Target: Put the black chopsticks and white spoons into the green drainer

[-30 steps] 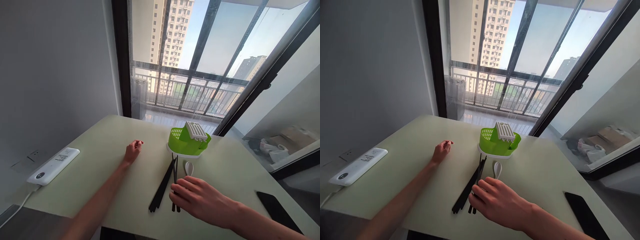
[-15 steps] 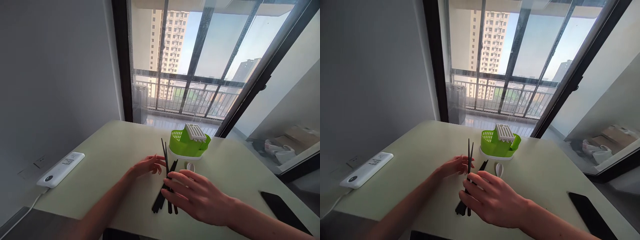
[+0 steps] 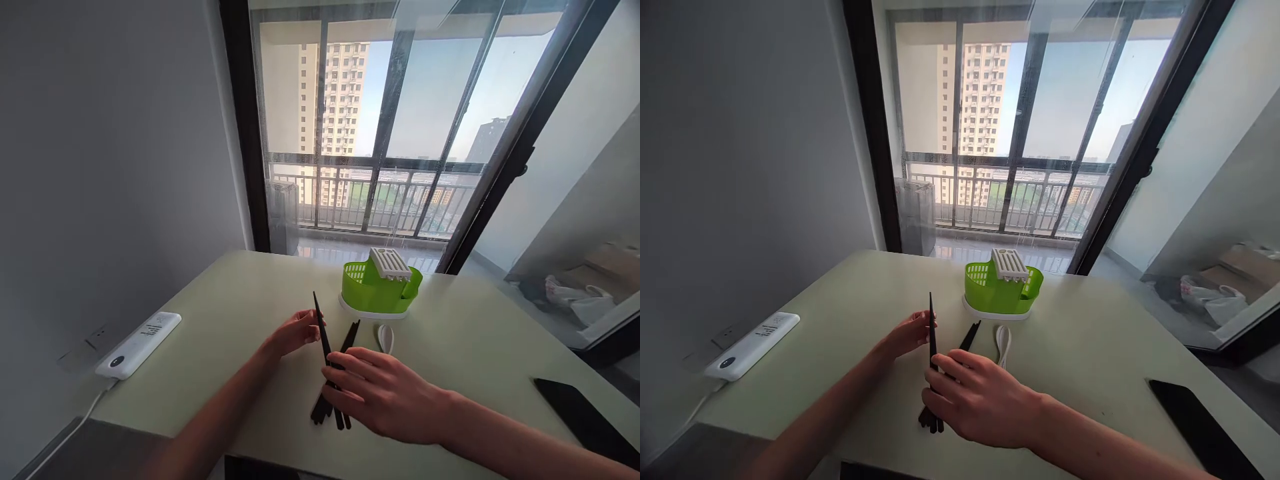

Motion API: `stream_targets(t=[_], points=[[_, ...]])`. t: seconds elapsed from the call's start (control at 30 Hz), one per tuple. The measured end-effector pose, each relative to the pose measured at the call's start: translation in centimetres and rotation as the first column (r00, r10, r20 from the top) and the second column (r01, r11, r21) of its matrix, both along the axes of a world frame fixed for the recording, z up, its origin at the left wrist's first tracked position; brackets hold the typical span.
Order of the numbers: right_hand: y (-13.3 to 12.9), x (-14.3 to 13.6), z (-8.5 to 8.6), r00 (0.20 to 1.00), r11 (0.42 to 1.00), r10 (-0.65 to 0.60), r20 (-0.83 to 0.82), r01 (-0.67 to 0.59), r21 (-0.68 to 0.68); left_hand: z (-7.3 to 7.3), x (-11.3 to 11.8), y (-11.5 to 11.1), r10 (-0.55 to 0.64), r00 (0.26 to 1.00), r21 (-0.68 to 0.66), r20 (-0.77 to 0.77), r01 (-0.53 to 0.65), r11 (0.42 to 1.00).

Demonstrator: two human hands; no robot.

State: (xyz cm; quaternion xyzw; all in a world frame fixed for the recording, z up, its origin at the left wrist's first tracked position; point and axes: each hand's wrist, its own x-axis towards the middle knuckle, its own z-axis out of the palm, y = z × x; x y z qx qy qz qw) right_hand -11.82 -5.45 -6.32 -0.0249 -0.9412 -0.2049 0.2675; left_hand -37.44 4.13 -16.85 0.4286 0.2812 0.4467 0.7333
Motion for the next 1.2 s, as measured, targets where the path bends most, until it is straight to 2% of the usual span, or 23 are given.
stream_targets(t=[0.3,0.43,0.57,0.73,0.93,1.1,1.2], points=[[0.5,0.4,-1.3,0.998,0.999,0.004,0.070,0.000,-0.051,-0.5,0.4,0.2,0.053,0.999,-0.057,0.009,-0.053,0.997],[1.8,0.5,-1.7,0.995,0.997,0.010,0.098,-0.003,-0.073,-0.5,0.4,0.5,0.153,0.988,-0.065,0.034,-0.150,0.986],[3.7,1.0,-1.0,0.989,0.997,0.000,0.149,0.011,-0.071,-0.2,0.5,0.9,0.296,0.953,-0.092,0.071,-0.289,0.953],[6.7,2.9,-0.3,0.971,0.983,-0.132,0.201,0.154,-0.096,0.4,0.5,1.1,0.432,0.894,-0.140,0.115,-0.416,0.898],[9.0,5.5,-1.4,0.884,0.916,-0.336,0.326,0.387,-0.107,0.7,0.3,0.7,0.489,0.864,-0.179,0.117,-0.466,0.867],[9.4,5.1,-2.5,0.851,0.872,-0.410,0.330,0.471,-0.132,0.9,0.1,0.7,0.519,0.847,-0.188,0.114,-0.494,0.849],[9.3,4.4,-2.6,0.858,0.865,-0.400,0.322,0.470,-0.177,1.2,0.1,0.6,0.533,0.837,-0.189,0.122,-0.508,0.840]])
